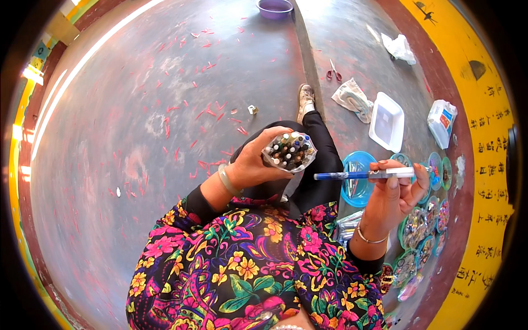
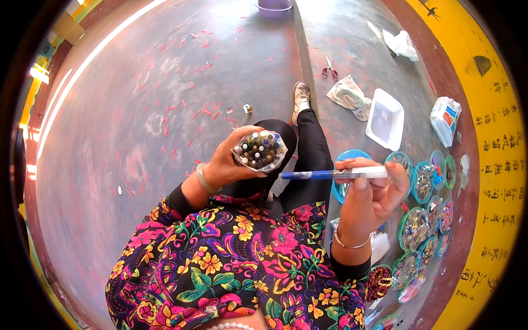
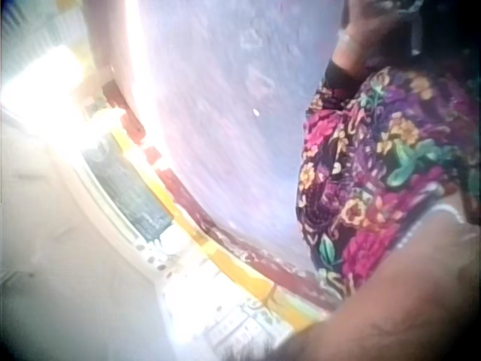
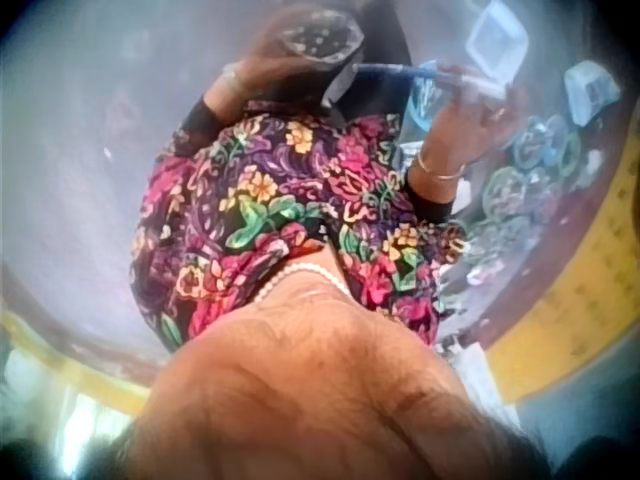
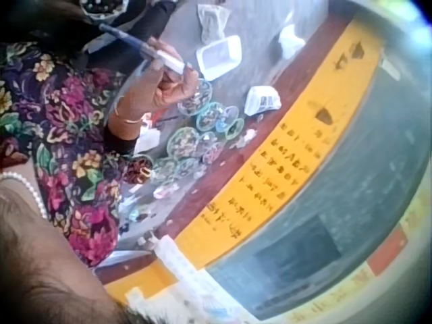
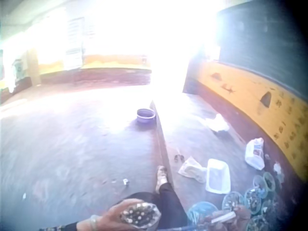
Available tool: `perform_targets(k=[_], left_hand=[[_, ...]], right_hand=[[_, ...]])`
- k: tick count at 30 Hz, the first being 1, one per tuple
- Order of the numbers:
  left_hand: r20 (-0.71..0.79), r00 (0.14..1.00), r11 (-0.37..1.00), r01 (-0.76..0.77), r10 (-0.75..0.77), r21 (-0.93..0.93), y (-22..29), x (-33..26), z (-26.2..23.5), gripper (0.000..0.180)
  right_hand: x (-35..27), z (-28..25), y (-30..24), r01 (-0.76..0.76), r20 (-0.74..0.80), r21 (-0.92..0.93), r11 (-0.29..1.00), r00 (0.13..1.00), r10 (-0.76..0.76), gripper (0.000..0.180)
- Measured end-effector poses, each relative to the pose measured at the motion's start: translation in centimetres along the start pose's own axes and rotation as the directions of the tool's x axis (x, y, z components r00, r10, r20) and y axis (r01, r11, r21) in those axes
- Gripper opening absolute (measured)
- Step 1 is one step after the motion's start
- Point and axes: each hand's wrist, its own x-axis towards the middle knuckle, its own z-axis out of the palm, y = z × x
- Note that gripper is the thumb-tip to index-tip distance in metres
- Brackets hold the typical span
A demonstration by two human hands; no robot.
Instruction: The person sits on the floor and sorts through a clear plastic bag filled with markers. They pick up individual markers, inspect them, and place them into a blue bowl. The person continues this process, handling the markers one by one.
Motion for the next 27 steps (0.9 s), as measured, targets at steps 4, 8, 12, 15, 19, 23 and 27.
perform_targets(k=[4,8,12,15,19,23,27], left_hand=[[0.011,0.999,0.998,0.042,-0.042,-0.049,0.2,0.2,-0.1,0.078],[0.019,0.999,0.995,0.042,-0.041,-0.094,0.3,0.2,0.1,0.076],[0.065,0.998,1.0,-0.021,0.022,-0.014,0.1,0.3,-0.3,0.077],[0.076,0.996,0.999,-0.038,0.037,0.018,0.2,0.3,-0.3,0.077],[0.068,0.997,1.0,-0.023,0.024,-0.008,0.0,0.2,-0.4,0.078],[0.065,0.998,0.999,-0.002,0.006,-0.05,-0.1,0.2,-0.4,0.079],[0.055,0.998,0.997,0.006,-0.002,-0.083,0.3,0.2,-0.3,0.078]], right_hand=[[0.7,2.7,-0.5,0.074,0.24,0.018,0.997,0.968,-0.076,0.042],[1.0,4.5,0.4,0.111,0.377,0.001,0.994,0.921,-0.103,0.04],[0.7,4.5,0.4,0.159,0.436,-0.112,0.981,0.895,-0.095,0.038],[0.8,4.3,0.1,0.192,0.446,-0.16,0.968,0.889,-0.102,0.038],[1.1,4.3,-0.4,0.194,0.413,-0.165,0.967,0.904,-0.111,0.037],[1.0,4.5,0.0,0.172,0.396,-0.159,0.972,0.913,-0.097,0.036],[0.8,4.8,0.2,0.134,0.398,-0.127,0.983,0.914,-0.073,0.035]])
